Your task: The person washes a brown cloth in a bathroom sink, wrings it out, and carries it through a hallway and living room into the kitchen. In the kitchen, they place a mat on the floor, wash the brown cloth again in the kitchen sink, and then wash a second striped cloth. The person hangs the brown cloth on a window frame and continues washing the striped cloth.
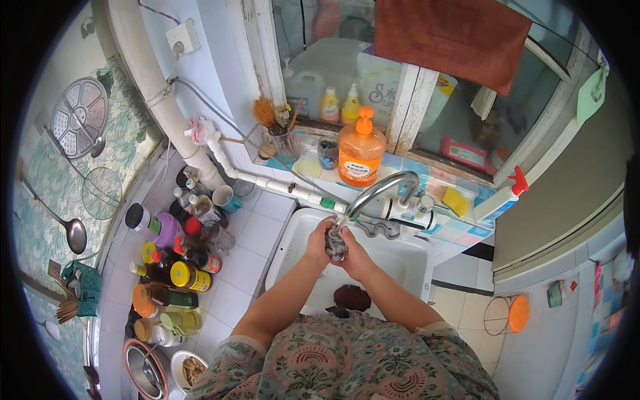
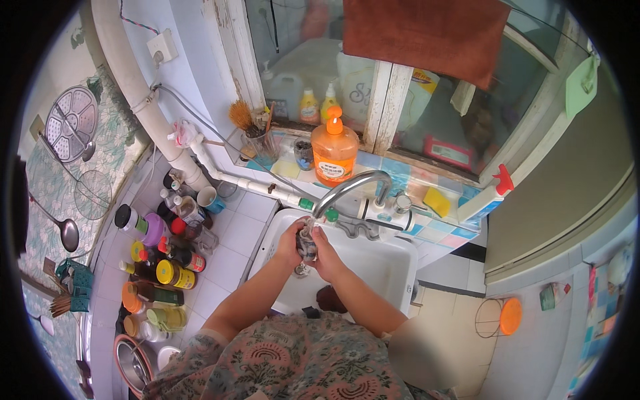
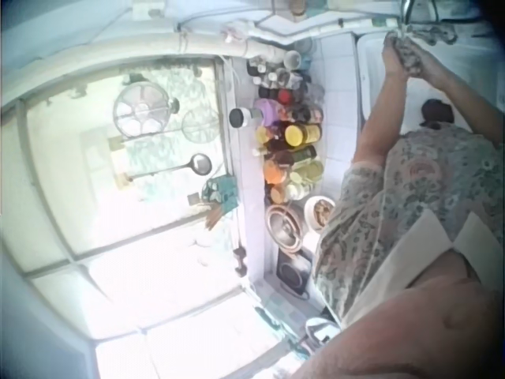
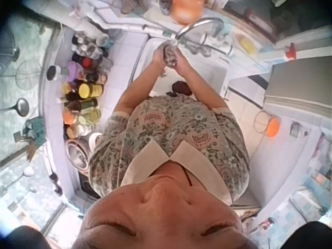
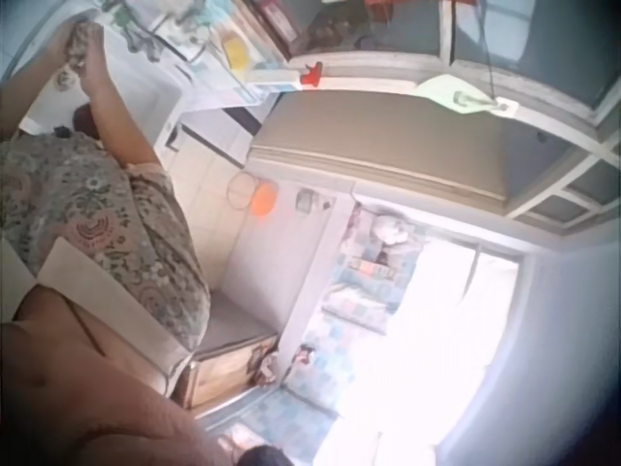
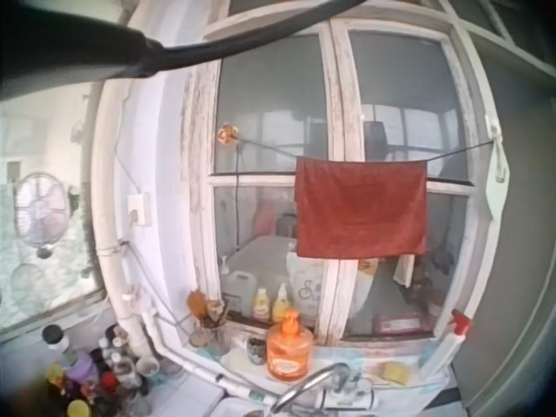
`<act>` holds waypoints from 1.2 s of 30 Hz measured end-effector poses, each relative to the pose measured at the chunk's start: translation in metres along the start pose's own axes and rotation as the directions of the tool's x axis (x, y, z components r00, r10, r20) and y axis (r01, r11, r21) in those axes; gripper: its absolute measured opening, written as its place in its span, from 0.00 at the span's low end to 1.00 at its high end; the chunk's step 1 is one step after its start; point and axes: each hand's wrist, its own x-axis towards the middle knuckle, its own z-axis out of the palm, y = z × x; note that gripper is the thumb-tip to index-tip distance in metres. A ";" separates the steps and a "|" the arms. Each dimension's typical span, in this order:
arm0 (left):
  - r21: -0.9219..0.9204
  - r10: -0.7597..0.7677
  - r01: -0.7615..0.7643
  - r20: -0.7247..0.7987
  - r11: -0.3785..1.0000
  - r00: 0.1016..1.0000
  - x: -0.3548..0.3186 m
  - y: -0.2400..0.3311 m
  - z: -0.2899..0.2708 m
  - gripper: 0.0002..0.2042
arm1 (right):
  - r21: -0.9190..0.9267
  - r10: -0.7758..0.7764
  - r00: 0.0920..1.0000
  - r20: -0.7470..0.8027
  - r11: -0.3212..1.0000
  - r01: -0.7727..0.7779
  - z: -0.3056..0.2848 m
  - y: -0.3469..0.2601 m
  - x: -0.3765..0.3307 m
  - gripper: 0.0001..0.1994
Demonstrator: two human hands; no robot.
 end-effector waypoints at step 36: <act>0.886 -0.564 0.091 0.207 0.455 0.799 -0.046 0.028 -0.018 0.13 | -0.400 -0.052 0.547 0.836 -0.739 0.541 -0.019 -0.024 -0.007 0.19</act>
